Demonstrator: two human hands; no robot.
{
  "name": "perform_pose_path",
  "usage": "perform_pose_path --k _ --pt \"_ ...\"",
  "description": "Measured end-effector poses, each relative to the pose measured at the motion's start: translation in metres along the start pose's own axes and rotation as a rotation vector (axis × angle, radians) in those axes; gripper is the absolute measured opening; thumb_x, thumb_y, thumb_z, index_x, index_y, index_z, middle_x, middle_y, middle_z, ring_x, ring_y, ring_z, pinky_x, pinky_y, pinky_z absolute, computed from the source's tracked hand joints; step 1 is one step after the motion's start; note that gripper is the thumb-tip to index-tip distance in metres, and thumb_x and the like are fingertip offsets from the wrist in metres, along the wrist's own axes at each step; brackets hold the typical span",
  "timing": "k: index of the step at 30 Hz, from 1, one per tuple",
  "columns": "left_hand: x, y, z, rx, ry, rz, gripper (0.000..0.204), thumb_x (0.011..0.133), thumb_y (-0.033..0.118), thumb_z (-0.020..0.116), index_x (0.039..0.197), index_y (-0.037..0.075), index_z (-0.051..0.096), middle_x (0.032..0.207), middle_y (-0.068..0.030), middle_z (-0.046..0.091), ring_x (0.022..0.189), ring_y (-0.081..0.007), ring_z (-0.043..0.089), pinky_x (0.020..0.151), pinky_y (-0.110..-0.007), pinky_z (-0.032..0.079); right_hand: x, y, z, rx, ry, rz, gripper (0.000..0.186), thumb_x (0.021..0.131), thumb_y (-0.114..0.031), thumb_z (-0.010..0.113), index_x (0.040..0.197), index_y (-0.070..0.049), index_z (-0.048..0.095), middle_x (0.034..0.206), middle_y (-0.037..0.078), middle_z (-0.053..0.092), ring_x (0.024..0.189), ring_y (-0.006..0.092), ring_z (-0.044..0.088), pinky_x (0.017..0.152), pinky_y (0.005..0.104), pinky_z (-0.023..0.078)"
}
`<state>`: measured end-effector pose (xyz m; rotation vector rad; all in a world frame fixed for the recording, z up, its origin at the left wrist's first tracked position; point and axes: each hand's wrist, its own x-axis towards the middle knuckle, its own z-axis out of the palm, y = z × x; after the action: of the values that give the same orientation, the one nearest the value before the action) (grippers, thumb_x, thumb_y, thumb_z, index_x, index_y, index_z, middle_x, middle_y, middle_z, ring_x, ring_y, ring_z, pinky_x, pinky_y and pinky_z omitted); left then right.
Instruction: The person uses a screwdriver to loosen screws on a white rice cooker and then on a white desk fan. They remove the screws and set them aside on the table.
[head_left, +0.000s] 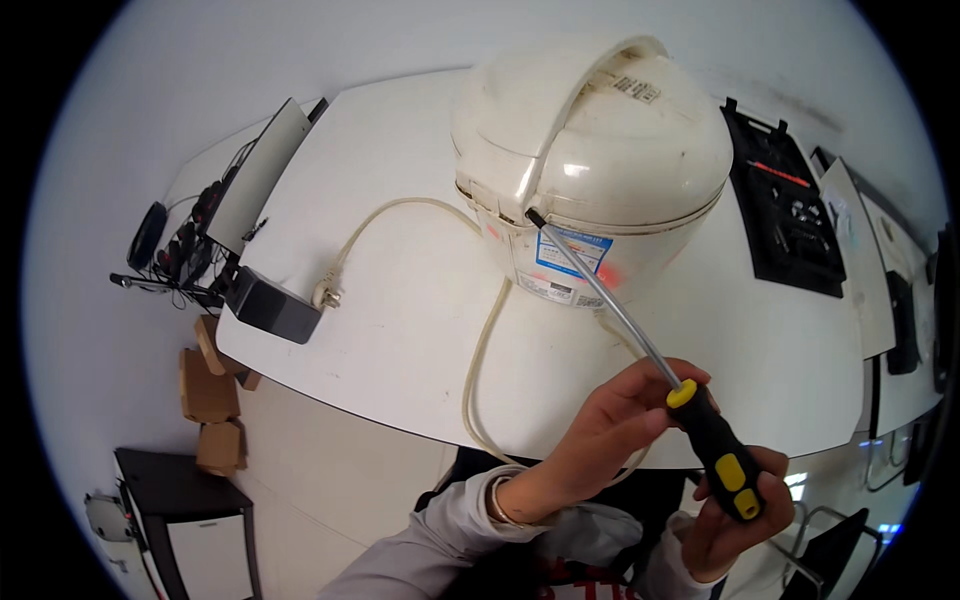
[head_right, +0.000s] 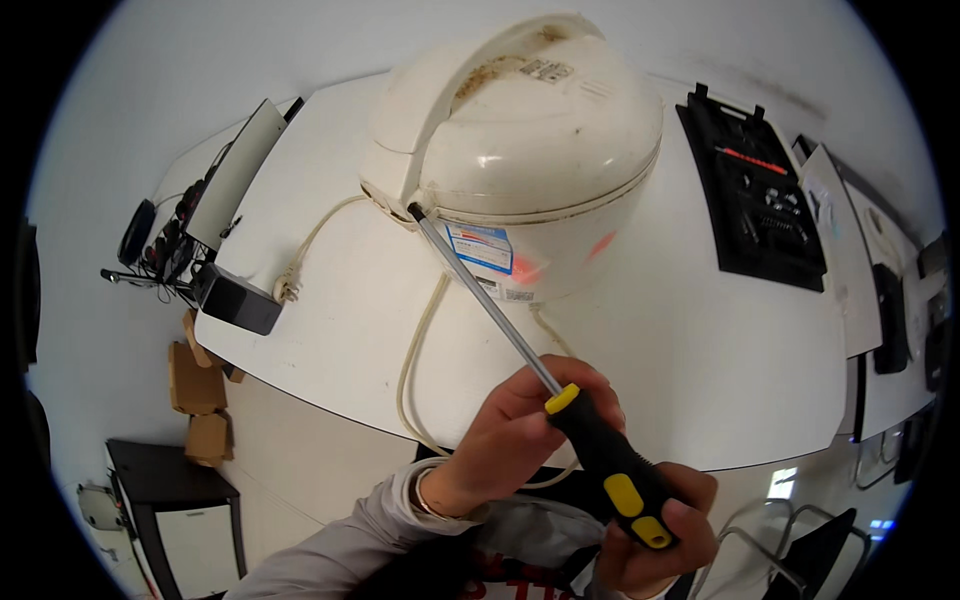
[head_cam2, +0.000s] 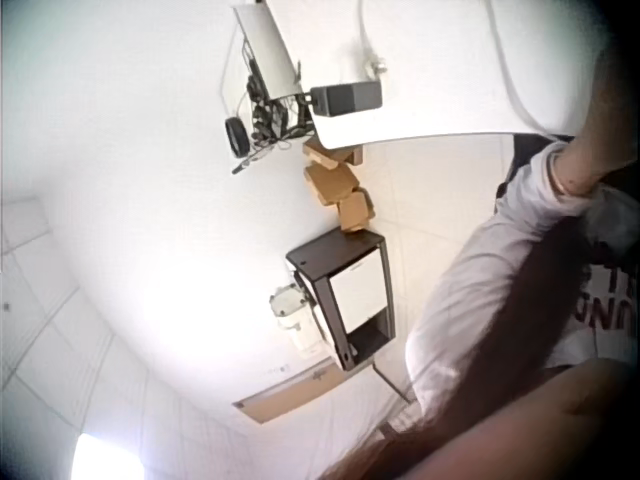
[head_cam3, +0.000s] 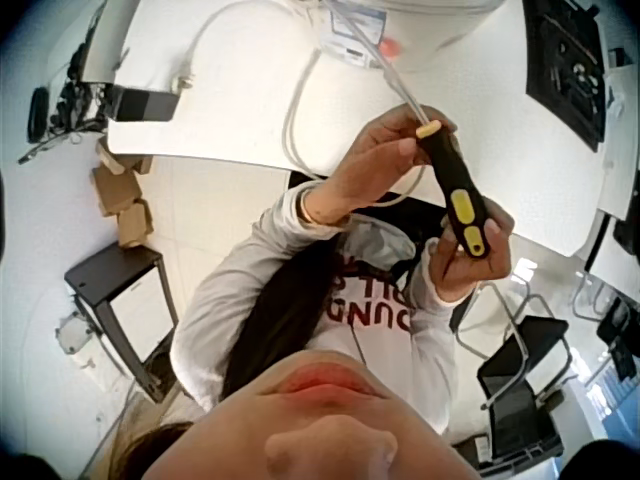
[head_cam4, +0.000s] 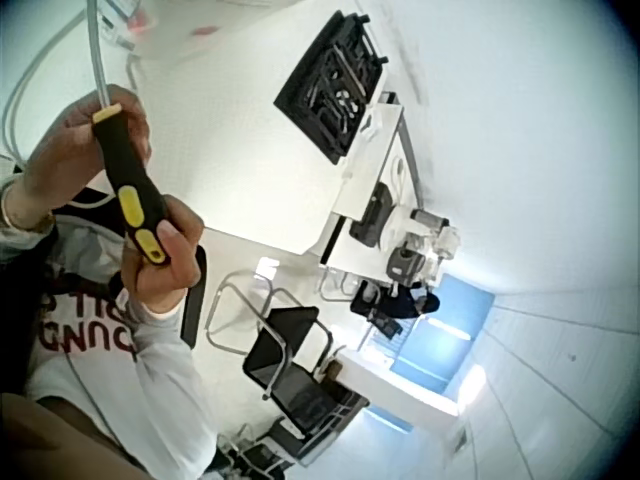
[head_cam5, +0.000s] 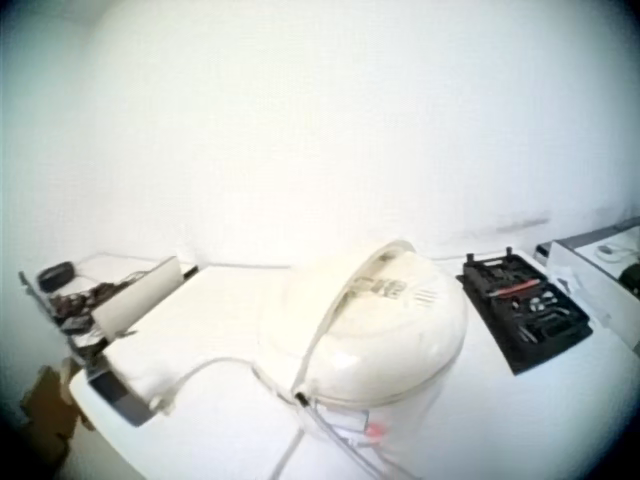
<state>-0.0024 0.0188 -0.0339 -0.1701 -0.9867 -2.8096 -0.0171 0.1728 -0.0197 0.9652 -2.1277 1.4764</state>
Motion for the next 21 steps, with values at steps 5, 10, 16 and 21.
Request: perform_pose_path --k 5,10,16,21 --pt "-0.0045 -0.0037 -0.0003 -0.025 0.003 0.029 0.043 0.084 0.028 0.058 0.116 0.003 0.046 0.101 -0.0122 0.055 0.094 -0.0205 0.055 0.083 -0.033 0.044 -0.008 0.0031 -0.0033 0.026 -0.044 0.009 0.039 0.087 -0.017 0.051 0.12 -0.017 0.029 0.102 0.021 0.044 0.063 0.0165 0.051 0.049 0.0218 0.041" --pt "-0.0055 -0.0032 -0.0002 -0.05 0.002 0.02 0.043 0.083 0.027 0.061 0.115 0.003 0.047 0.098 -0.0128 0.054 0.094 -0.0196 0.055 0.079 -0.031 0.047 -0.0064 0.0036 -0.0052 -0.066 -0.104 -0.039 0.042 0.084 -0.01 0.053 0.118 -0.021 0.031 0.101 0.022 0.044 0.077 0.0234 0.051 0.058 0.0265 0.043" --pt "-0.0047 -0.0002 0.0005 0.022 0.005 0.025 0.045 0.082 0.029 0.061 0.115 0.003 0.046 0.097 -0.014 0.055 0.092 -0.02 0.056 0.078 -0.031 0.047 -0.0084 0.0065 -0.0044 0.023 -0.086 -0.055 0.039 0.084 -0.009 0.052 0.116 -0.022 0.034 0.1 0.022 0.045 0.077 0.0249 0.05 0.061 0.0287 0.043" --pt "-0.0019 0.0047 0.0021 0.051 0.018 0.034 0.045 0.083 0.03 0.061 0.116 0.002 0.046 0.098 -0.0149 0.055 0.093 -0.0204 0.057 0.079 -0.031 0.047 -0.0055 0.0093 -0.0099 -0.074 -0.117 -0.08 0.043 0.087 -0.02 0.054 0.124 -0.014 0.031 0.1 0.021 0.046 0.08 0.0267 0.053 0.064 0.032 0.045"
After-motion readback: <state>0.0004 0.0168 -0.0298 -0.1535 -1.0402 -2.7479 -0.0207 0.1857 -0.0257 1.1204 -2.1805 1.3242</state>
